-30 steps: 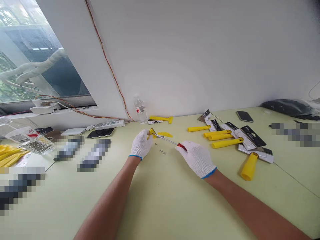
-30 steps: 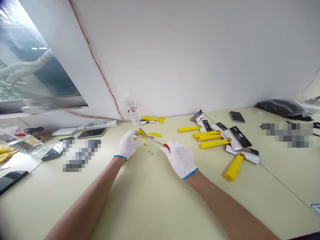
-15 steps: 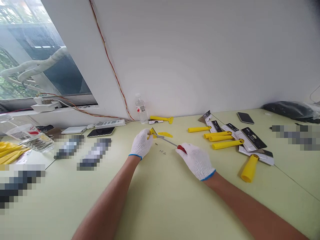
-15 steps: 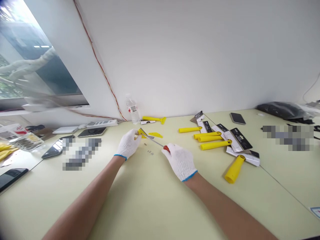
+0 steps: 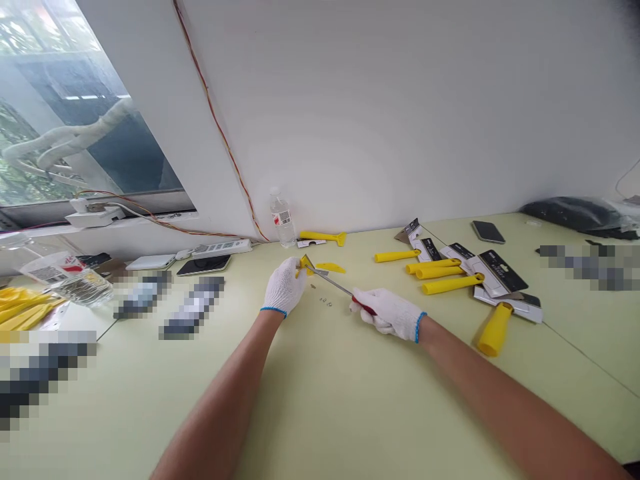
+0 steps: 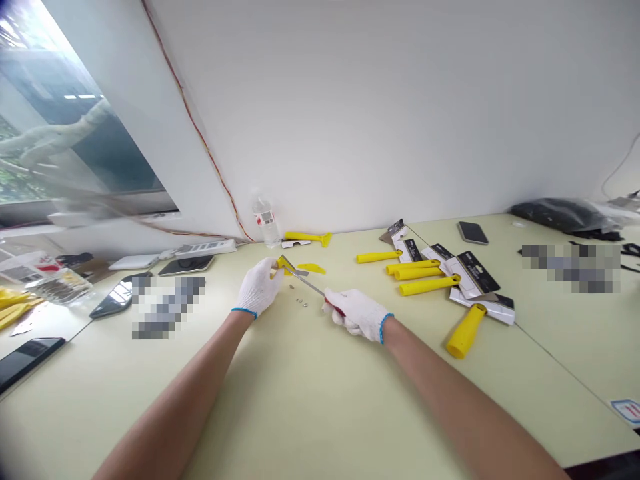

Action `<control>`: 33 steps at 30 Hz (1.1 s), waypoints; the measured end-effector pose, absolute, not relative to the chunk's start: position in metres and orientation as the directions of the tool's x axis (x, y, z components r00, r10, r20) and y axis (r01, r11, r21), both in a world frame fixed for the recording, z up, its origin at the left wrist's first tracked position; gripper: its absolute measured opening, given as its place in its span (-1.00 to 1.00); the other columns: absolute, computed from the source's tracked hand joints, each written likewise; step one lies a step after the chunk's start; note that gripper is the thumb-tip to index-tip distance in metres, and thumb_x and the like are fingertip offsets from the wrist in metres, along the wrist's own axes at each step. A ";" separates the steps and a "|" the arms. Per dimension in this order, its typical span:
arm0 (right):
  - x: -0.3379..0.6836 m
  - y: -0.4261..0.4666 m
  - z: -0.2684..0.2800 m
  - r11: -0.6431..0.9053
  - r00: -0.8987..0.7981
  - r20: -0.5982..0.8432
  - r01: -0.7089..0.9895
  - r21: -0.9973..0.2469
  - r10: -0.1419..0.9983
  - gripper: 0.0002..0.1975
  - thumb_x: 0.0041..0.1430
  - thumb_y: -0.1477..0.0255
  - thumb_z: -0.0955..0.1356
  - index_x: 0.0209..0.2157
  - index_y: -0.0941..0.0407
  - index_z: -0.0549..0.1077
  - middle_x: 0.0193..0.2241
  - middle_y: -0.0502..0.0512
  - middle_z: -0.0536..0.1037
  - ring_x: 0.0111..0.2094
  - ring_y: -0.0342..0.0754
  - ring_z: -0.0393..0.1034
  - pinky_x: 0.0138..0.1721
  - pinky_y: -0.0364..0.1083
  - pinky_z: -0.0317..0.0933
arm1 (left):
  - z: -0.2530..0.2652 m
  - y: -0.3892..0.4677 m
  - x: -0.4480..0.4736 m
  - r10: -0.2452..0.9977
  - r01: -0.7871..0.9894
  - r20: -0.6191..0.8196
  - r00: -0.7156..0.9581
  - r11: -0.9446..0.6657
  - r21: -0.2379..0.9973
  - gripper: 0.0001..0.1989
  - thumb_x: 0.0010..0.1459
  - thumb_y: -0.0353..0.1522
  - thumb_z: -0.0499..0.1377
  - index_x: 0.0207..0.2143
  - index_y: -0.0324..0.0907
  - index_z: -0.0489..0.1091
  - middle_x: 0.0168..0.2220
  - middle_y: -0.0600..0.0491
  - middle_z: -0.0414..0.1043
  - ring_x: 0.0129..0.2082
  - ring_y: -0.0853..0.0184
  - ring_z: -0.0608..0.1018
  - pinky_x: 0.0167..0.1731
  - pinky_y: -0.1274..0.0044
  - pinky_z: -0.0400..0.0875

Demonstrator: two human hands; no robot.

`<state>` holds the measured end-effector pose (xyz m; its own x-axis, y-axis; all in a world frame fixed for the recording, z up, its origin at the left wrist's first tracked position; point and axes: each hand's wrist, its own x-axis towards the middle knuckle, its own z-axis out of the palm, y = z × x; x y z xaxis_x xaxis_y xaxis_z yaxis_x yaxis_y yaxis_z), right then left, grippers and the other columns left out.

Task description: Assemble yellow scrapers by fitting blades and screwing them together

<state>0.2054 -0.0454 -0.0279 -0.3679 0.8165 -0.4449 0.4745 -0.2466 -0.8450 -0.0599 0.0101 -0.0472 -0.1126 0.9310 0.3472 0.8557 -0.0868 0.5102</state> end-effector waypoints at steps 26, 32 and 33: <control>0.203 -0.044 -0.013 -0.123 -0.258 -0.338 0.601 -0.790 0.905 -0.37 0.37 -0.11 0.25 -0.22 0.25 0.43 -0.47 0.10 0.30 -0.57 -0.29 -0.05 -0.53 -0.21 -0.19 | -0.046 0.011 -0.061 0.924 0.840 0.367 -0.107 -0.113 0.531 -0.80 0.28 -0.33 0.15 -0.09 -0.13 0.50 -0.11 0.00 0.62 -0.19 0.25 0.62 -0.12 0.49 0.40; 0.208 -0.040 -0.011 -0.378 -0.370 -0.516 0.385 -0.842 0.773 -0.42 0.37 -0.09 0.28 -0.18 0.23 0.34 -0.52 -0.01 0.13 -0.62 -0.35 -0.20 -0.63 -0.27 -0.29 | -0.050 0.011 -0.062 0.920 0.850 0.381 -0.093 -0.126 0.512 -0.81 0.29 -0.30 0.14 -0.12 -0.11 0.49 -0.11 0.01 0.62 -0.20 0.24 0.61 -0.15 0.49 0.39; 0.210 -0.038 -0.012 -0.408 -0.396 -0.531 0.356 -0.841 0.749 -0.43 0.38 -0.08 0.28 -0.17 0.22 0.31 -0.53 -0.03 0.11 -0.63 -0.35 -0.22 -0.64 -0.28 -0.31 | -0.050 0.011 -0.062 0.919 0.851 0.383 -0.091 -0.128 0.509 -0.81 0.29 -0.30 0.14 -0.12 -0.11 0.49 -0.11 0.01 0.62 -0.20 0.24 0.61 -0.15 0.49 0.39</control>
